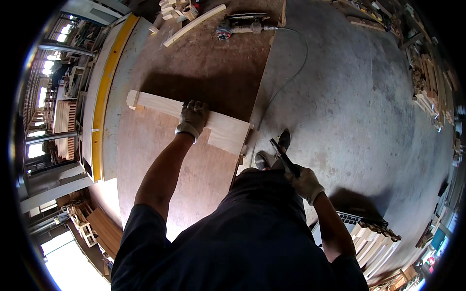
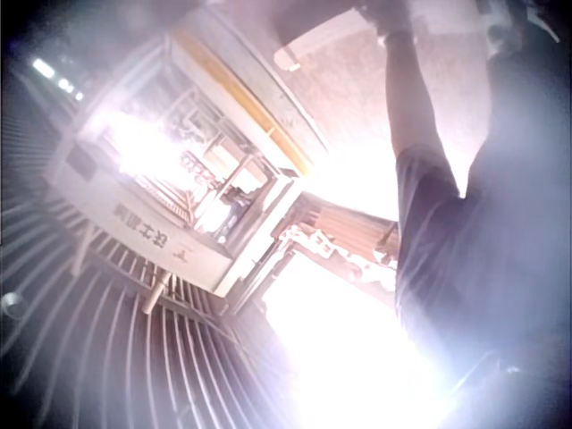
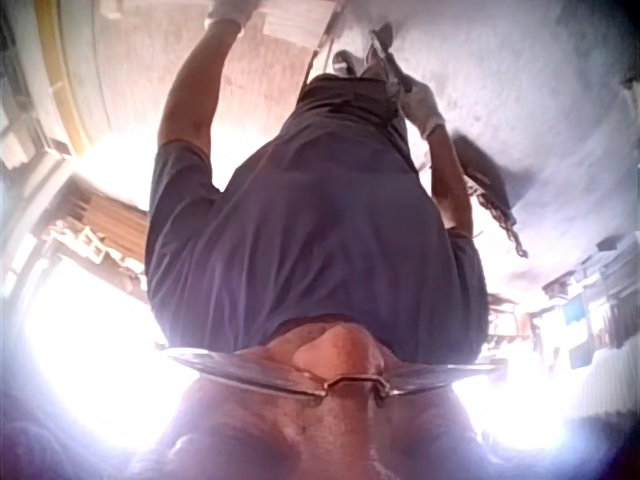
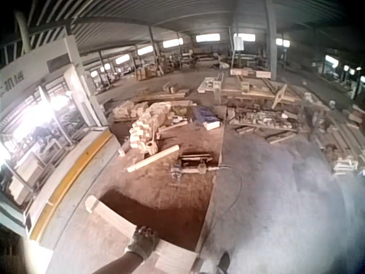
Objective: The person uses pliers to remove nails from wooden frame pieces on a workbench, then carries the pieces to a stack and places them on top. The person repeats this process with additional frame pieces.
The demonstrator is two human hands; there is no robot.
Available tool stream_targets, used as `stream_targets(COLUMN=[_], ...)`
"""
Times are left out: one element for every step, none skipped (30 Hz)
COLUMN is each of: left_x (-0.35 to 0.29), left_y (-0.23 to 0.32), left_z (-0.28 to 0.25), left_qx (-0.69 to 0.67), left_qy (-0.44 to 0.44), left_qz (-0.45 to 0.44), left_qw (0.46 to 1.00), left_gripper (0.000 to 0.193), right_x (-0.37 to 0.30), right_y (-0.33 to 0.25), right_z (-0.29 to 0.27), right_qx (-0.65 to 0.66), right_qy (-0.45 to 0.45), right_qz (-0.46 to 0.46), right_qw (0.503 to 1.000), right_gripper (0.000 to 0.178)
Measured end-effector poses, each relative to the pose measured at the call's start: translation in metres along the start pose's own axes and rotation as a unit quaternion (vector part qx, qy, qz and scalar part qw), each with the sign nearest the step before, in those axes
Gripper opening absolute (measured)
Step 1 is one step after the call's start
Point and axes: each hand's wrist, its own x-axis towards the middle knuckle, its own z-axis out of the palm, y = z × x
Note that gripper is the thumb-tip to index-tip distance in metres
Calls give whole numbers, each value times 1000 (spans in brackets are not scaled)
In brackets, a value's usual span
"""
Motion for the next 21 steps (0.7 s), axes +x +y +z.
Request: stream_targets(left_x=[1,2,1,0,0,0,-1,-3,-4,-5,-5,-5,-4,-3,-1,0,0,-1,-2,-3,-4], left_y=[1,1,0,-1,-1,-1,-1,-2,-1,-2,-3,-3,-2,0,2,5,7,6,5,4,4], left_z=[0,-1,1,4,6,9,12,14,15,15,16,12,7,3,-4,-8,-13,-14,-10,-3,0], left_qx=[-1,-3,-4,-4,-3,-2,6,14,21,14,7,-1,-3,-5,-8,-11,-14,-17,-19,-20,-21], left_qy=[13,27,38,41,44,49,69,88,109,106,102,98,74,51,28,27,26,24,46,69,91], left_qz=[2,5,4,2,1,1,4,7,10,10,11,11,6,1,-4,-6,-9,-15,-16,-17,-17], left_qw=[1000,1000,999,999,999,999,998,996,994,994,995,995,997,999,1000,1000,1000,999,999,997,995], left_gripper=[33,32,32,32,33,33,32,32,32,32,33,33,33,33,33,33,33,33,32,32,31], right_x=[0,-1,0,1,2,3,4,6,7,8,9,10,10,11,12,13,12,12,12,12,13], right_y=[0,-1,-5,-8,-12,-15,-18,-18,-20,-23,-27,-39,-45,-44,-42,-43,-45,-49,-53,-55,-57], right_z=[1,0,-1,-2,-4,-5,-5,-3,-2,-1,-1,-2,-3,-1,1,2,3,4,4,4,4], right_qx=[0,-8,-17,-26,-42,-55,-69,-66,-65,-63,-61,-59,-57,-60,-62,-65,-58,-54,-50,-52,-52], right_qy=[3,-4,-13,-23,-31,-37,-44,-48,-51,-54,-75,-95,-116,-110,-102,-95,-86,-78,-71,-62,-54], right_qz=[-11,-15,-21,-26,-29,-32,-34,-38,-42,-45,-21,4,29,15,0,-14,-12,-12,-11,-9,-7], right_qw=[1000,1000,1000,999,998,997,996,996,996,996,995,994,991,992,993,993,995,995,996,997,997], right_gripper=[41,41,41,41,42,42,42,42,42,42,41,41,41,40,40,40,40,40,41,40,40])
